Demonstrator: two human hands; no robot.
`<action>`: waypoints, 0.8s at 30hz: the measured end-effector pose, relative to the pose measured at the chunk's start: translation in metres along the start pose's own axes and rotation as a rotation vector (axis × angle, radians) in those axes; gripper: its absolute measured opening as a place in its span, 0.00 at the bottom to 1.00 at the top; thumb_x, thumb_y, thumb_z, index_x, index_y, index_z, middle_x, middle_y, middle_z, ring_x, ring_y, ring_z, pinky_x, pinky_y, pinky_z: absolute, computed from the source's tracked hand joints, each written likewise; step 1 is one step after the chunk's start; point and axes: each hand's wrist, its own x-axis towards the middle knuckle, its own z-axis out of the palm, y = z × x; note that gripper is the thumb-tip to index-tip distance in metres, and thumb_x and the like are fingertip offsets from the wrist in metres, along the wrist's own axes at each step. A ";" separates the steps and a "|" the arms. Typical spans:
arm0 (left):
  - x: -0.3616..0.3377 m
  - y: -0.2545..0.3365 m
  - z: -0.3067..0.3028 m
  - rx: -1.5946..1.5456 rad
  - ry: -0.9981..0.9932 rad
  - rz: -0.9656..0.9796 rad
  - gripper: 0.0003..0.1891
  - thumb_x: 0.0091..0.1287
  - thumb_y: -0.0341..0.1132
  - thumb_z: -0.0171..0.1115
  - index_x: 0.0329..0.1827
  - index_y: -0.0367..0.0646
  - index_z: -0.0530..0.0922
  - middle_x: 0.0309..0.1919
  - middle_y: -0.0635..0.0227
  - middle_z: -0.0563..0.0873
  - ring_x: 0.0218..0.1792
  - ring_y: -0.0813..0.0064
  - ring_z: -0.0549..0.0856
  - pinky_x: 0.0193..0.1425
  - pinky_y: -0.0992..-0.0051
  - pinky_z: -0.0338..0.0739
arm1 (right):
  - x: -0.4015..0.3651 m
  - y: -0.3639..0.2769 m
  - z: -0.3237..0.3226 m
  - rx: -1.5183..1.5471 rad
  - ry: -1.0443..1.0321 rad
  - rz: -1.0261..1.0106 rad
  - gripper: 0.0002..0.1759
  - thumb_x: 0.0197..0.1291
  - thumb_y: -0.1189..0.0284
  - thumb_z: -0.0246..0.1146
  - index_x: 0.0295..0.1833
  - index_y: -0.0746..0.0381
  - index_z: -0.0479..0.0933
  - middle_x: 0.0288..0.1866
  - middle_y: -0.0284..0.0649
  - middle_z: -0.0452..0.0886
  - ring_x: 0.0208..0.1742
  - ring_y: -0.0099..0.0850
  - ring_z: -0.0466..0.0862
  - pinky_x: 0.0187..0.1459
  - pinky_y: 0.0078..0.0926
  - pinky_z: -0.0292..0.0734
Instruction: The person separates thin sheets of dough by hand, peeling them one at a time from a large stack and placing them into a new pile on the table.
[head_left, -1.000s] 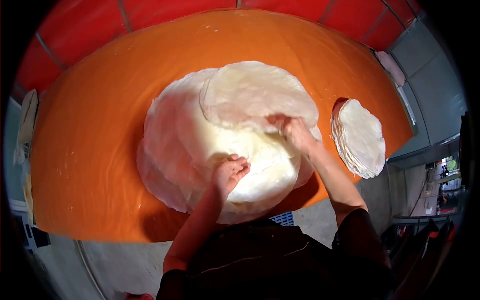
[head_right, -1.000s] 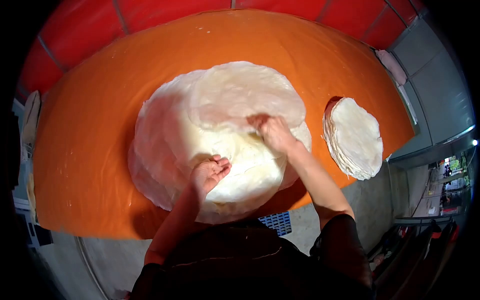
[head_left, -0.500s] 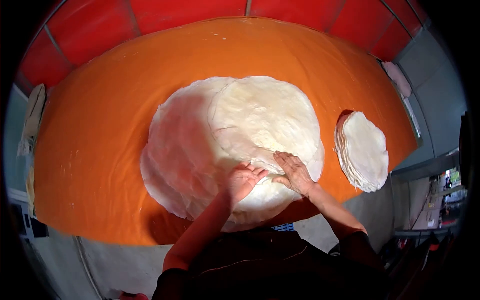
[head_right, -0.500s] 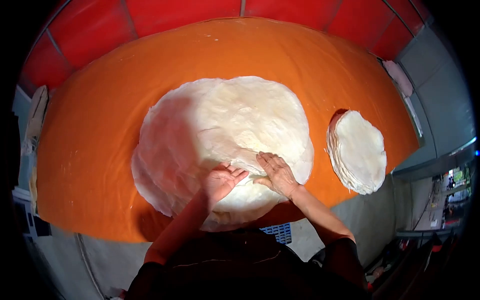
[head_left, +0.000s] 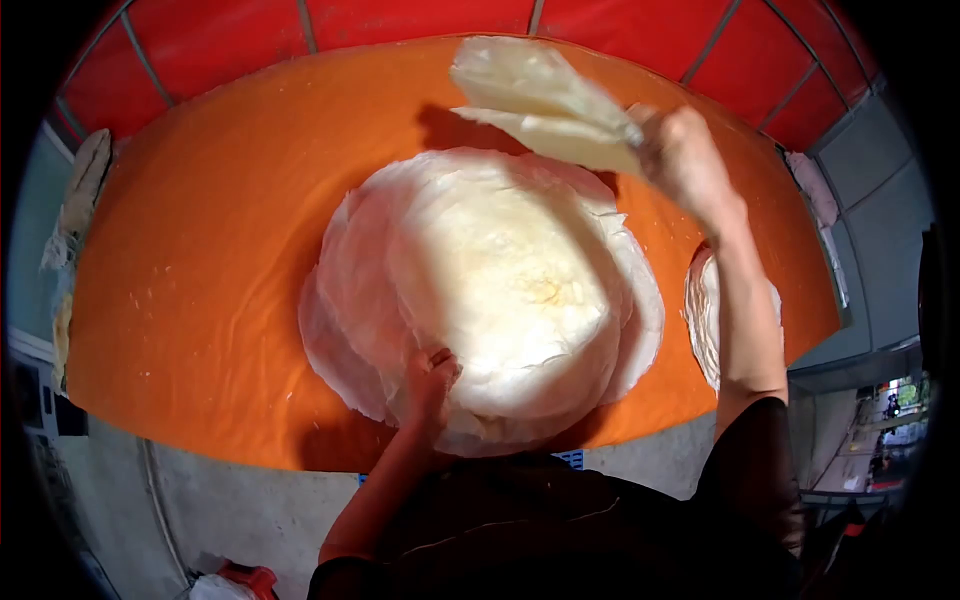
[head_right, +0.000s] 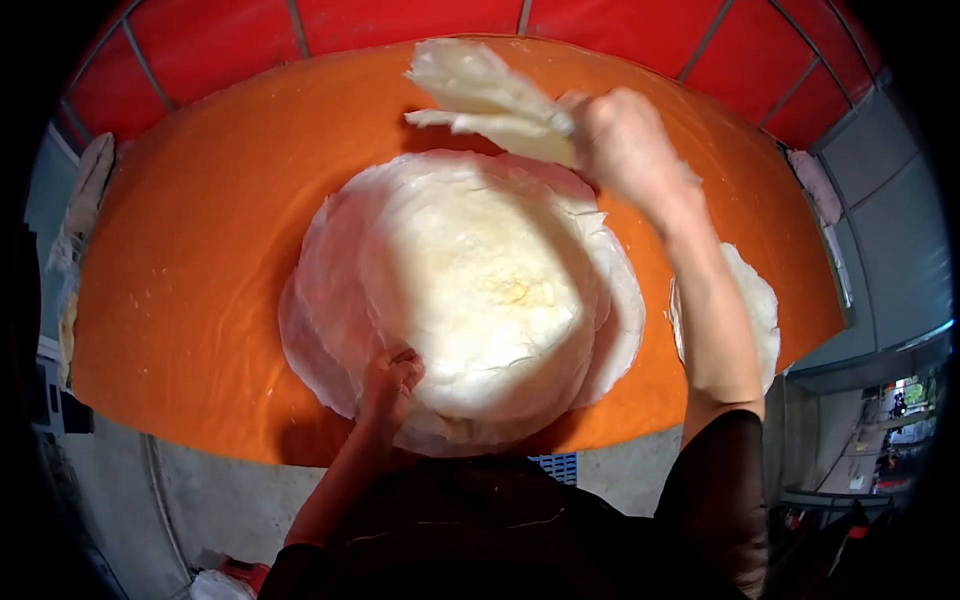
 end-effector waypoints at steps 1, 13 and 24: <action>0.000 0.004 0.006 -0.032 0.017 0.003 0.05 0.48 0.20 0.53 0.25 0.40 0.69 0.22 0.74 0.70 0.24 0.82 0.69 0.28 0.84 0.62 | -0.007 -0.016 0.018 -0.009 0.024 -0.089 0.06 0.44 0.80 0.58 0.31 0.67 0.75 0.21 0.53 0.74 0.22 0.41 0.78 0.25 0.32 0.73; 0.028 0.011 -0.009 -0.411 -0.435 -0.132 0.15 0.45 0.19 0.53 0.38 0.40 0.69 0.40 0.59 0.75 0.48 0.66 0.74 0.60 0.60 0.65 | -0.139 -0.119 0.198 0.205 -0.086 -0.193 0.29 0.43 0.77 0.56 0.56 0.74 0.66 0.42 0.54 0.77 0.45 0.45 0.78 0.44 0.31 0.75; 0.030 0.010 -0.035 0.647 0.074 0.358 0.19 0.45 0.23 0.58 0.43 0.38 0.68 0.37 0.61 0.75 0.38 0.72 0.76 0.40 0.72 0.74 | -0.111 -0.054 0.206 0.879 -0.264 0.264 0.25 0.51 0.78 0.58 0.58 0.67 0.67 0.48 0.47 0.76 0.40 0.33 0.77 0.44 0.29 0.73</action>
